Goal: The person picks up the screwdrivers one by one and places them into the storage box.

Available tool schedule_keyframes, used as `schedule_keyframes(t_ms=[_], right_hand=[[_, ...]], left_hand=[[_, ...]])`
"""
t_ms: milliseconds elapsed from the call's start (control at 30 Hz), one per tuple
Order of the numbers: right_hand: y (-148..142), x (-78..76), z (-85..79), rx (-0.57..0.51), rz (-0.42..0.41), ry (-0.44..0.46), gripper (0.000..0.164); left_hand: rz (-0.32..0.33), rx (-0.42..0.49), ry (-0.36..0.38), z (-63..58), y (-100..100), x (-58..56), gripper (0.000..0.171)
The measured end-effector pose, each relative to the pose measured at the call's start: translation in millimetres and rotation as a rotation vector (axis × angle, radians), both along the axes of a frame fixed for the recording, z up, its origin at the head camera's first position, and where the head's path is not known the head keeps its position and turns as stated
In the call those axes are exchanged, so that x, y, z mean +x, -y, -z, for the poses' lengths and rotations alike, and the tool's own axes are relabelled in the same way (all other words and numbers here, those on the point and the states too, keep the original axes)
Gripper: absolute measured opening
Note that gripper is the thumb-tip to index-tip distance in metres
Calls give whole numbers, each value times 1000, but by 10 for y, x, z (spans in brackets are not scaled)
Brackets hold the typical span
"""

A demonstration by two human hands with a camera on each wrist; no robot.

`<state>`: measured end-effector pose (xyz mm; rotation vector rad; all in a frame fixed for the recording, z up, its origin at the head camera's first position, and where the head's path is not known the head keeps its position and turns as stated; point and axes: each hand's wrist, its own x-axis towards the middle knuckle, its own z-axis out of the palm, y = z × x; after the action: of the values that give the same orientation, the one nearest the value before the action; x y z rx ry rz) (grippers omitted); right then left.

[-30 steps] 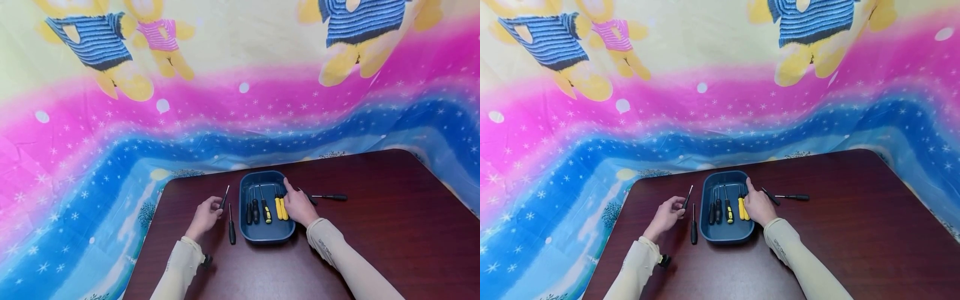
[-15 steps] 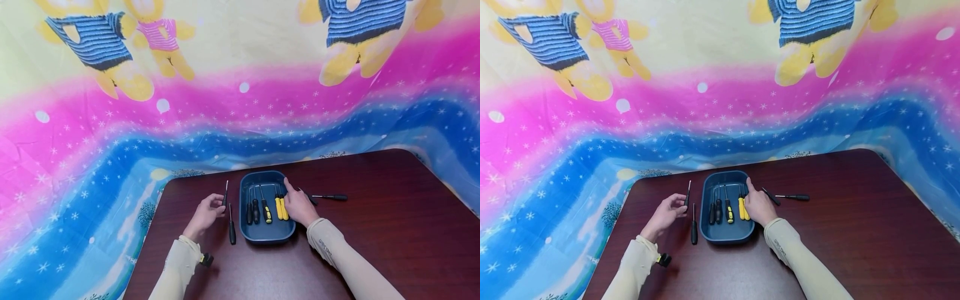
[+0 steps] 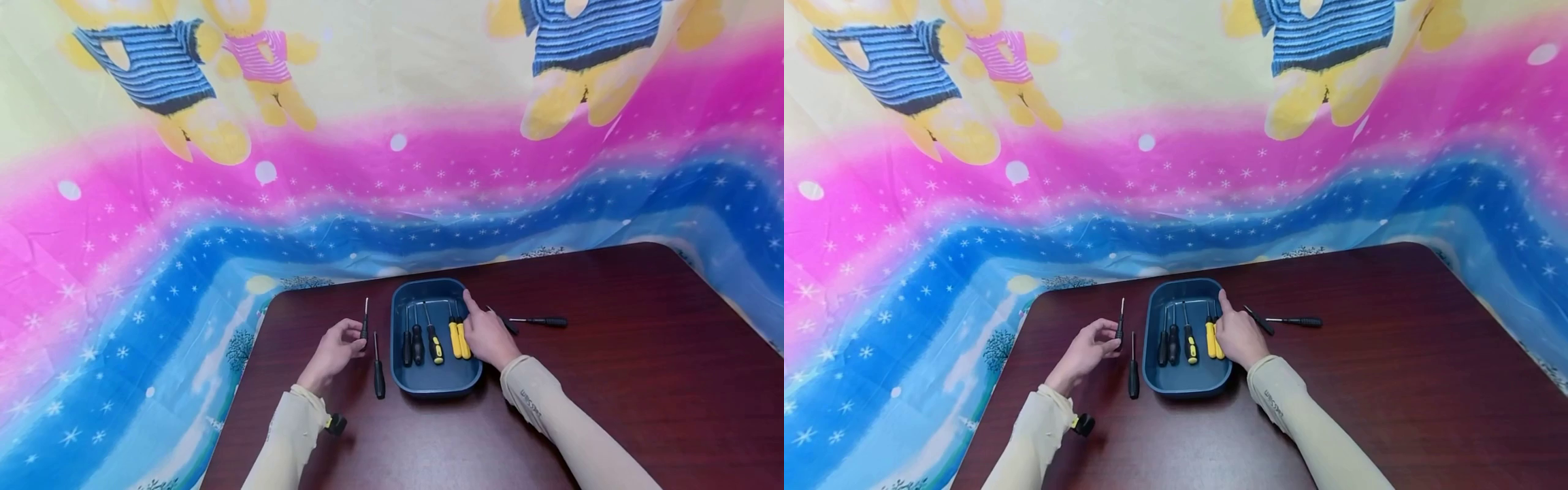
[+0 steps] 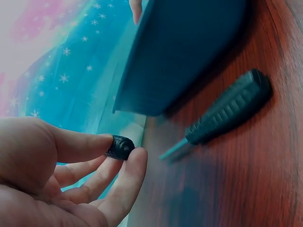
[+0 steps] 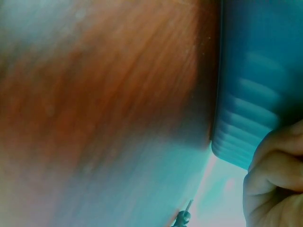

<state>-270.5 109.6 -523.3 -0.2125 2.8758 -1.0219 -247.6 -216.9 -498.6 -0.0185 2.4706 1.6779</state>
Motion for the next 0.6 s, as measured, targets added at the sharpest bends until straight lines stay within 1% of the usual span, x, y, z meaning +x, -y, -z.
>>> schedule_keyframes(t_ms=[100,233,433,600], right_hand=[[2,-6,-9,1,1,-3,65],[8,-15,-23,-8,6,-4,65],[9,-17,-16,-12,6,4,65],[6,-14,-12,-14,12,5,65]], left_hand=[[16,23,-4,-28,-35,-11,27],[43,50,-9,-101,-123,-24,29],[102,70,-15,-217,-314,-47,34],[144,91,-10,-276,-511,-111,36]])
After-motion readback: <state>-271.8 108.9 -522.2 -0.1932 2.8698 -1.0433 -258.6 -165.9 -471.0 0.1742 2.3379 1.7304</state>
